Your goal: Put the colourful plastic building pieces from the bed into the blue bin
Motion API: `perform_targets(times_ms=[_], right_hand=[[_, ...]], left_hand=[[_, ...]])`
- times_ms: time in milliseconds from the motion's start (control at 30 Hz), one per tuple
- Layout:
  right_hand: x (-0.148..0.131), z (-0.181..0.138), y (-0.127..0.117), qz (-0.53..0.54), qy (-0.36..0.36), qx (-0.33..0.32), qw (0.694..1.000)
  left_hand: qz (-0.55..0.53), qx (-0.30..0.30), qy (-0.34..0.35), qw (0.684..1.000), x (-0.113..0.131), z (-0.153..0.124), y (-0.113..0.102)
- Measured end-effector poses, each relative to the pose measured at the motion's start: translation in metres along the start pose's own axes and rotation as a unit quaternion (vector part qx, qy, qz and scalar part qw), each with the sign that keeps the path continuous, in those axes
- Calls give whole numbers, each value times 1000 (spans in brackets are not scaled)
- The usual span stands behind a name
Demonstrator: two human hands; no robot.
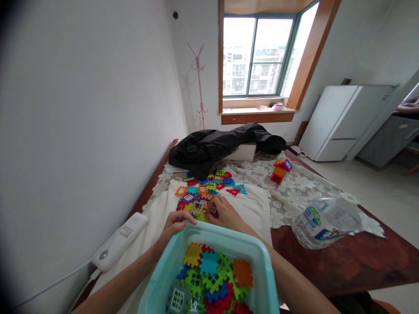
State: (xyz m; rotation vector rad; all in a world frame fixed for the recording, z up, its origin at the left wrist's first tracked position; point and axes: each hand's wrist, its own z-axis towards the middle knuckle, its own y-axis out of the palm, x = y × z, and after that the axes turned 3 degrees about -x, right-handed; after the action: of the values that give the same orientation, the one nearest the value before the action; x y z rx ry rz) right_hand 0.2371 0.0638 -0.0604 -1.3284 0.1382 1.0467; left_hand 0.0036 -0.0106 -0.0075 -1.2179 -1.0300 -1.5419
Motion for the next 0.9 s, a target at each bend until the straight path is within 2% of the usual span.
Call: perform_targets(times_ms=[100, 300, 467, 567, 633, 700, 767, 833, 900], right_hand=[[0, 0, 0, 13, -6, -2, 1000], [18, 6, -6, 52, 7, 52, 997], [31, 10, -33, 212, 70, 58, 973], [21, 6, -56, 344, 52, 46, 936], [7, 1, -73, 424, 1, 12, 906], [-12, -5, -90, 459, -66, -46, 885], [-31, -9, -105, 422, -122, -142, 887], [-43, -8, -115, 350, -140, -254, 891], [-46, -1, -114, 333, -146, -294, 884]], left_hand=[[-4, 4, 0, 1000, 0, 0, 0], [5, -4, 6, 1000, 0, 1, -1], [-8, -7, -7, 1000, -1, 3, -1], [-18, 4, -14, 1000, -6, 2, -2], [-15, 18, -12, 1000, -10, 1, -2], [-14, 30, -8, 999, -13, 1, -2], [-17, 31, -8, 999, -15, 3, -2], [-21, 30, -8, 999, -16, 4, -2], [-22, 26, -6, 999, -18, 5, -3]])
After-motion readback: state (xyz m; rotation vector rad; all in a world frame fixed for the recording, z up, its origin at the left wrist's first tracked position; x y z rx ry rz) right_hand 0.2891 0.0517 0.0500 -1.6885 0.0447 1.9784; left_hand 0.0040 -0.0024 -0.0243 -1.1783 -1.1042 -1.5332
